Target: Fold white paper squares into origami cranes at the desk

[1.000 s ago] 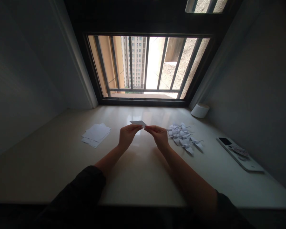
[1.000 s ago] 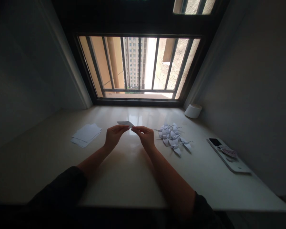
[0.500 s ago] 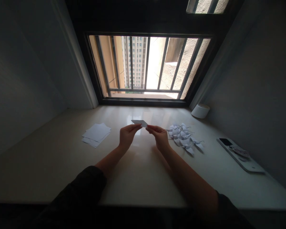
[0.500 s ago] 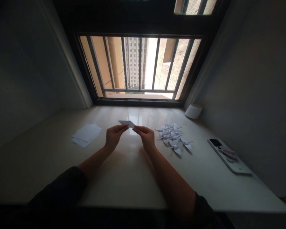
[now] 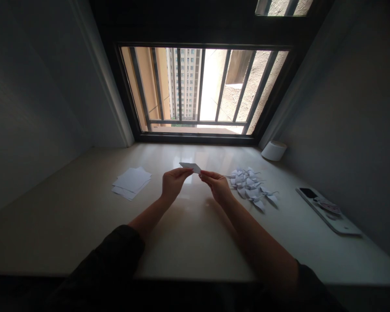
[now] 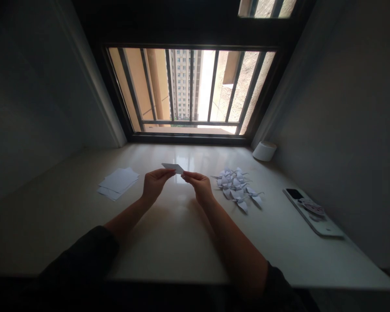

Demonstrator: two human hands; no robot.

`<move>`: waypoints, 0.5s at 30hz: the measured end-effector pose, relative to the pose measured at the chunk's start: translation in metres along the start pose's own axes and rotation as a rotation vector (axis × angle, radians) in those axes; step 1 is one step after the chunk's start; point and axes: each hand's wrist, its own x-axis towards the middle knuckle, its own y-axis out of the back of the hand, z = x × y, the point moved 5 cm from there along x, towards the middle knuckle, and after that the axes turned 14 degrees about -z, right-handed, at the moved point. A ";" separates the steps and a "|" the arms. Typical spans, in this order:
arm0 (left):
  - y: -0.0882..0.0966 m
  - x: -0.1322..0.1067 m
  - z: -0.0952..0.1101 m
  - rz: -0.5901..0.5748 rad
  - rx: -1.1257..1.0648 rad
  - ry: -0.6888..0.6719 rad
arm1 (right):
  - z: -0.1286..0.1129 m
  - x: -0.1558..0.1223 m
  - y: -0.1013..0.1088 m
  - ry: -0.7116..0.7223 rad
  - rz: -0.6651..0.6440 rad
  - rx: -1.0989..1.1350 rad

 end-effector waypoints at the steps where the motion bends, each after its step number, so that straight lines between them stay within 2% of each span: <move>1: 0.000 0.000 0.000 -0.005 -0.003 0.006 | 0.000 0.000 0.000 0.000 0.000 -0.007; 15: -0.002 0.000 -0.008 0.002 -0.124 0.096 | -0.004 0.000 -0.001 0.018 0.017 -0.059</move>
